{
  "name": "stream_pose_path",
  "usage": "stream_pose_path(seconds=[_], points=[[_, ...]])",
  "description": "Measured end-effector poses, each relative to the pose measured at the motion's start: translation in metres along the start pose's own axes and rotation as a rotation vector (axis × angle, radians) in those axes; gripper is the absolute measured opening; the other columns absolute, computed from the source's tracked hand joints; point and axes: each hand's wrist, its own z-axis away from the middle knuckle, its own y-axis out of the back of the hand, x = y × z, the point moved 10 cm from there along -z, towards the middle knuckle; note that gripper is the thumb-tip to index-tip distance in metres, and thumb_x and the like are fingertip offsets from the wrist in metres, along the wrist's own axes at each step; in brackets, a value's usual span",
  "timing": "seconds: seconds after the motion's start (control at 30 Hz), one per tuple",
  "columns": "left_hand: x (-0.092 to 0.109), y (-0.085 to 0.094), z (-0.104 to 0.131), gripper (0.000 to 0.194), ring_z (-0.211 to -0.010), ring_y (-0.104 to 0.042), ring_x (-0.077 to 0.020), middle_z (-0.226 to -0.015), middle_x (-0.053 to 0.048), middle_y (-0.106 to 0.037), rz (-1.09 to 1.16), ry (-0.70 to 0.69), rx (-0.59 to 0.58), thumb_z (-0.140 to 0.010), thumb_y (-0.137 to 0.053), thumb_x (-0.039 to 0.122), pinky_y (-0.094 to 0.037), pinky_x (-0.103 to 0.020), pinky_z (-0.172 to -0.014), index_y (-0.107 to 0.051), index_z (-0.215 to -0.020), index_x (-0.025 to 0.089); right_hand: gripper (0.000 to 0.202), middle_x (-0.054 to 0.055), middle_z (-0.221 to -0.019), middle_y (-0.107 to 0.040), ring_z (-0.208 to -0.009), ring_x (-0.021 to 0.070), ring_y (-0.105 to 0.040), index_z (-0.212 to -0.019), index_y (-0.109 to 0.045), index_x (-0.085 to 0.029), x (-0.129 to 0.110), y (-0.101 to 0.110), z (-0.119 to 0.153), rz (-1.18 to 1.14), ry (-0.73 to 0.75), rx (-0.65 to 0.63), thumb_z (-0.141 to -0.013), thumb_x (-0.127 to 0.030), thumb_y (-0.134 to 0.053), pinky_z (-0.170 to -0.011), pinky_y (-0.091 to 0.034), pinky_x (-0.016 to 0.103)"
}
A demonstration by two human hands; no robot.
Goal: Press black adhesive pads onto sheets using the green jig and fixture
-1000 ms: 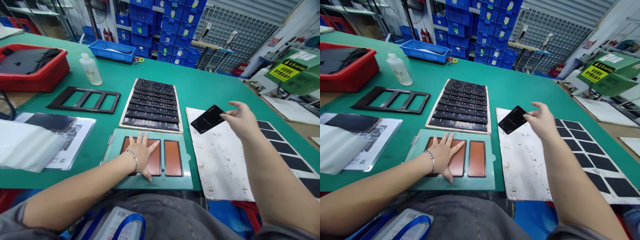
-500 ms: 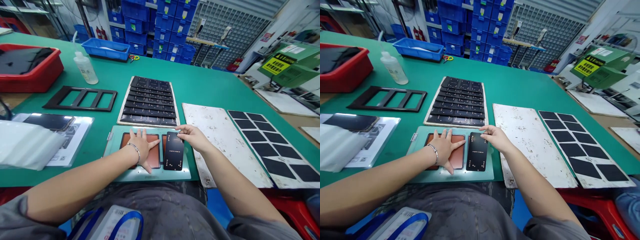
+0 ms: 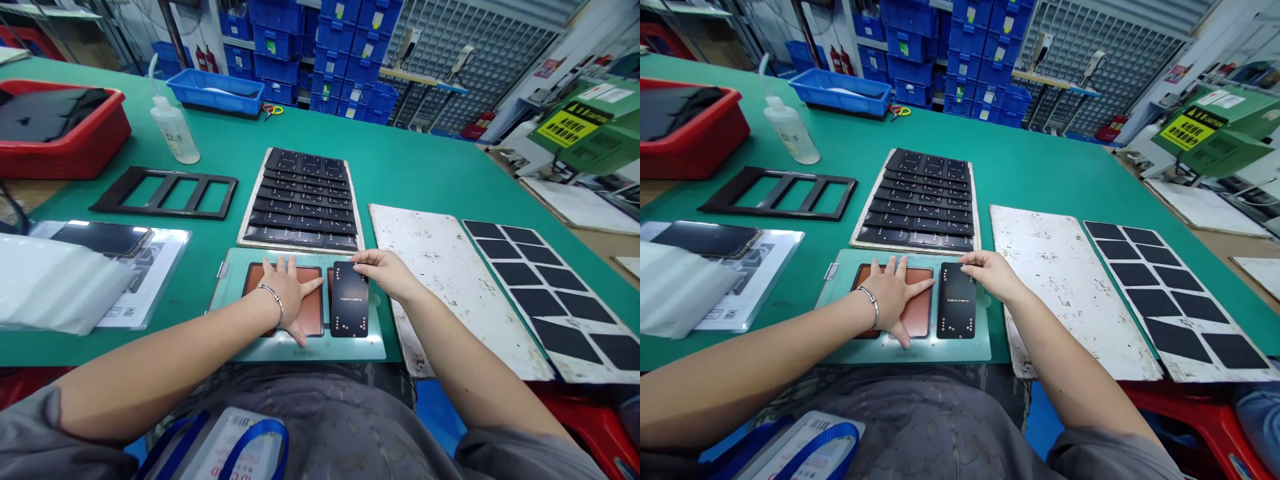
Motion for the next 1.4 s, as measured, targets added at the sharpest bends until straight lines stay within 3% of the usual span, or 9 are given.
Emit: stream_pose_path(seconds=[0.2, 0.37, 0.5, 0.7, 0.83, 0.93, 1.1, 1.17, 1.4], points=[[0.000, 0.000, 0.000, 0.139, -0.129, 0.004, -0.0574, -0.153, -0.012, -0.004, -0.019, -0.002, 0.007, -0.020, -0.074, 0.073, -0.001, -0.075, -0.092, -0.013, -0.141, 0.041, 0.025, 0.007, -0.108, -0.060, -0.105, 0.0222, -0.054, -0.100, -0.067, -0.024, -0.013, -0.005, 0.000, 0.537, 0.234, 0.005, -0.076, -0.027, -0.058, -0.094, -0.040, 0.042], [-0.001, -0.002, 0.000, 0.141, -0.129, 0.005, -0.0570, -0.152, -0.013, -0.005, -0.017, -0.003, 0.011, -0.020, -0.075, 0.071, -0.001, -0.075, -0.092, -0.010, -0.141, 0.040, 0.053, 0.010, -0.144, -0.034, -0.134, 0.0298, -0.024, -0.133, -0.046, -0.023, -0.002, -0.039, 0.027, 0.987, 0.255, -0.062, -0.084, -0.041, -0.049, -0.107, -0.015, 0.054], [-0.001, -0.002, -0.001, 0.142, -0.129, 0.004, -0.0571, -0.153, -0.013, -0.004, -0.007, 0.002, 0.030, -0.016, -0.075, 0.071, -0.002, -0.074, -0.093, -0.013, -0.141, 0.040, 0.070, 0.012, -0.150, -0.019, -0.138, 0.0264, -0.013, -0.144, -0.025, -0.017, 0.006, -0.073, 0.054, 1.078, 0.276, -0.152, -0.086, -0.054, -0.038, -0.111, -0.008, 0.050], [0.000, 0.005, 0.004, 0.140, -0.130, -0.001, -0.0561, -0.152, -0.017, -0.006, -0.055, 0.005, 0.042, -0.019, -0.072, 0.075, -0.008, -0.072, -0.094, -0.016, -0.142, 0.037, 0.075, 0.016, -0.147, -0.024, -0.137, 0.0280, -0.017, -0.141, -0.031, -0.011, -0.006, -0.076, 0.050, 1.048, 0.253, -0.117, -0.083, -0.059, -0.040, -0.112, -0.010, 0.048], [0.001, 0.011, 0.012, 0.134, -0.130, -0.005, -0.0542, -0.150, -0.022, -0.008, -0.115, 0.008, 0.035, -0.028, -0.068, 0.078, -0.014, -0.070, -0.094, -0.014, -0.142, 0.034, 0.064, 0.010, -0.143, -0.036, -0.133, 0.0235, -0.030, -0.142, -0.031, -0.019, -0.017, -0.048, 0.059, 0.845, 0.219, -0.240, -0.088, -0.053, -0.036, -0.111, -0.015, 0.046], [0.001, 0.014, 0.015, 0.132, -0.131, -0.007, -0.0518, -0.148, -0.026, -0.007, -0.143, 0.000, 0.050, -0.033, -0.064, 0.080, -0.016, -0.069, -0.095, -0.011, -0.143, 0.029, 0.072, 0.007, -0.145, -0.033, -0.134, 0.0255, -0.027, -0.143, -0.026, -0.028, -0.007, 0.001, 0.093, 0.812, 0.154, -0.184, -0.080, -0.053, -0.051, -0.111, -0.009, 0.049], [0.000, 0.016, 0.017, 0.134, -0.131, -0.009, -0.0509, -0.147, -0.028, -0.007, -0.174, -0.009, 0.083, -0.035, -0.064, 0.079, -0.015, -0.066, -0.098, -0.007, -0.143, 0.024, 0.118, 0.014, -0.151, -0.006, -0.137, 0.0343, -0.005, -0.145, -0.018, -0.020, 0.090, 0.089, 0.171, 1.147, -0.318, -0.026, -0.045, -0.040, -0.078, -0.109, -0.001, 0.055], [0.000, 0.016, 0.018, 0.134, -0.131, -0.010, -0.0508, -0.147, -0.028, -0.008, -0.184, -0.013, 0.093, -0.035, -0.063, 0.080, -0.015, -0.065, -0.099, -0.008, -0.143, 0.024, 0.109, 0.010, -0.151, -0.009, -0.138, 0.0302, -0.008, -0.145, -0.017, -0.022, 0.119, 0.111, 0.192, 1.242, -0.415, 0.088, -0.051, -0.028, -0.072, -0.110, -0.005, 0.054], [-0.002, 0.013, 0.019, 0.135, -0.132, -0.005, -0.0505, -0.148, -0.025, -0.006, -0.156, -0.017, 0.065, -0.034, -0.061, 0.082, -0.012, -0.066, -0.100, -0.007, -0.143, 0.024, 0.077, 0.007, -0.141, -0.038, -0.130, 0.0237, -0.035, -0.136, -0.042, -0.021, 0.119, 0.126, 0.203, 1.345, -0.132, 0.195, -0.060, -0.007, -0.048, -0.107, -0.027, 0.047]])
